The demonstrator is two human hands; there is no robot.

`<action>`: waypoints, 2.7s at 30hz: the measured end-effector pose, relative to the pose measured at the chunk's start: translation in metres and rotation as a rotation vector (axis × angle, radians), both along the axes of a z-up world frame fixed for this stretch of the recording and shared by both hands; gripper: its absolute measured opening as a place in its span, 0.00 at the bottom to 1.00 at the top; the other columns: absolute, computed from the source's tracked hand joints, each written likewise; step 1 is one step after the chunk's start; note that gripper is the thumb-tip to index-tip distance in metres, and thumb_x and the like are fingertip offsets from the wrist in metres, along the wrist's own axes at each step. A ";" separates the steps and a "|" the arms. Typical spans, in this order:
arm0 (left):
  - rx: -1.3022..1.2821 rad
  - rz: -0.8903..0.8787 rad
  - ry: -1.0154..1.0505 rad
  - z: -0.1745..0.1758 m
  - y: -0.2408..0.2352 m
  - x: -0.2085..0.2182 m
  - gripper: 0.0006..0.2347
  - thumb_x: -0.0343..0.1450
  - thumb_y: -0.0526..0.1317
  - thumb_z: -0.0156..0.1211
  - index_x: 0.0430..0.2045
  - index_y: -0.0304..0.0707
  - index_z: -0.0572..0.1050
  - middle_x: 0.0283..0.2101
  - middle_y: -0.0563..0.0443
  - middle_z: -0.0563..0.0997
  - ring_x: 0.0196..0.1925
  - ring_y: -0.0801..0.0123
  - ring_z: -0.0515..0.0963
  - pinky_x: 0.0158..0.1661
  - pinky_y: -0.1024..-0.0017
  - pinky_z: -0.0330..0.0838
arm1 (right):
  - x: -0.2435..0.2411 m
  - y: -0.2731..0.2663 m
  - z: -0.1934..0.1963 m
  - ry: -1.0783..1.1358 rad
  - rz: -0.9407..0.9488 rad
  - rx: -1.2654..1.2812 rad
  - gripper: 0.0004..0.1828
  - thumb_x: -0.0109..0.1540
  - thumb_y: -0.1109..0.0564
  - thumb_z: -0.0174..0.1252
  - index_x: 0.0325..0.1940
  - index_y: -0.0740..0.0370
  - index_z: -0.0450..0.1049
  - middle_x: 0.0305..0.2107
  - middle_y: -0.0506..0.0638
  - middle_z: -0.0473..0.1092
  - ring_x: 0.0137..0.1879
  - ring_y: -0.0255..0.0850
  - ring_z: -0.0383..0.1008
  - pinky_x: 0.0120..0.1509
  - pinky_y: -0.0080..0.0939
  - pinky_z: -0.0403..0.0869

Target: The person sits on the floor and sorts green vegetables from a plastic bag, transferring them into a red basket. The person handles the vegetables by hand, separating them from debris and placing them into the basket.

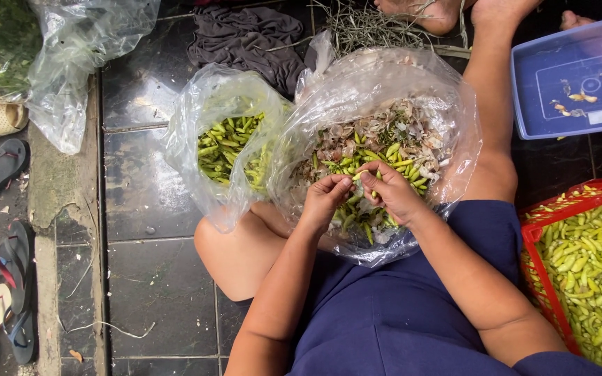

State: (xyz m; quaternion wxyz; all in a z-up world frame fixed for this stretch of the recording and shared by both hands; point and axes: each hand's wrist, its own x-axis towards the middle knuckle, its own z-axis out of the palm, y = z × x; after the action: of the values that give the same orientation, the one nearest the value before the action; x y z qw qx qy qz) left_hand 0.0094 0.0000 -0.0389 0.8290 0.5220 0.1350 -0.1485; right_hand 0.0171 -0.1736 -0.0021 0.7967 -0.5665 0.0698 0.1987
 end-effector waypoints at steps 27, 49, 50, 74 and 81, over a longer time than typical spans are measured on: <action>1.518 -0.114 -0.108 0.014 0.034 0.040 0.12 0.70 0.49 0.65 0.40 0.44 0.83 0.45 0.47 0.79 0.52 0.51 0.81 0.45 0.54 0.81 | 0.019 -0.030 -0.009 0.395 -0.095 0.419 0.11 0.66 0.50 0.54 0.45 0.55 0.78 0.37 0.55 0.80 0.41 0.50 0.83 0.38 0.36 0.75; 0.844 -0.022 -0.530 0.046 0.024 0.005 0.09 0.73 0.37 0.65 0.47 0.42 0.81 0.33 0.45 0.83 0.37 0.59 0.80 0.39 0.65 0.76 | 0.027 0.011 0.016 -0.046 0.027 -0.143 0.11 0.69 0.59 0.58 0.54 0.65 0.73 0.30 0.56 0.74 0.30 0.36 0.79 0.22 0.19 0.61; 0.858 -0.050 -0.478 0.035 0.026 0.006 0.08 0.73 0.42 0.65 0.43 0.46 0.83 0.32 0.47 0.83 0.36 0.59 0.81 0.36 0.64 0.76 | 0.028 0.008 0.016 -0.048 0.017 -0.134 0.11 0.69 0.59 0.57 0.55 0.64 0.74 0.31 0.56 0.74 0.31 0.37 0.79 0.22 0.18 0.61; 0.839 0.071 -0.264 0.037 0.020 0.004 0.04 0.71 0.39 0.65 0.29 0.39 0.83 0.22 0.44 0.81 0.26 0.61 0.81 0.27 0.67 0.73 | 0.004 0.025 -0.009 -0.943 0.061 -0.826 0.04 0.68 0.57 0.59 0.46 0.56 0.78 0.32 0.45 0.73 0.37 0.42 0.79 0.35 0.37 0.77; 1.193 -0.100 -0.290 0.031 0.023 0.010 0.10 0.72 0.37 0.64 0.43 0.31 0.74 0.33 0.42 0.80 0.39 0.52 0.83 0.36 0.59 0.80 | 0.014 -0.006 0.026 -0.039 -0.082 0.081 0.06 0.74 0.50 0.49 0.47 0.52 0.67 0.38 0.47 0.71 0.41 0.39 0.75 0.29 0.24 0.67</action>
State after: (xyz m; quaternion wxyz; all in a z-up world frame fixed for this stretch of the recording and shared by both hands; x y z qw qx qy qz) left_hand 0.0197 0.0230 -0.0077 0.3960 0.9164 0.0559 -0.0136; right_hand 0.0306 -0.1798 0.0241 0.8278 -0.5341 0.0689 0.1575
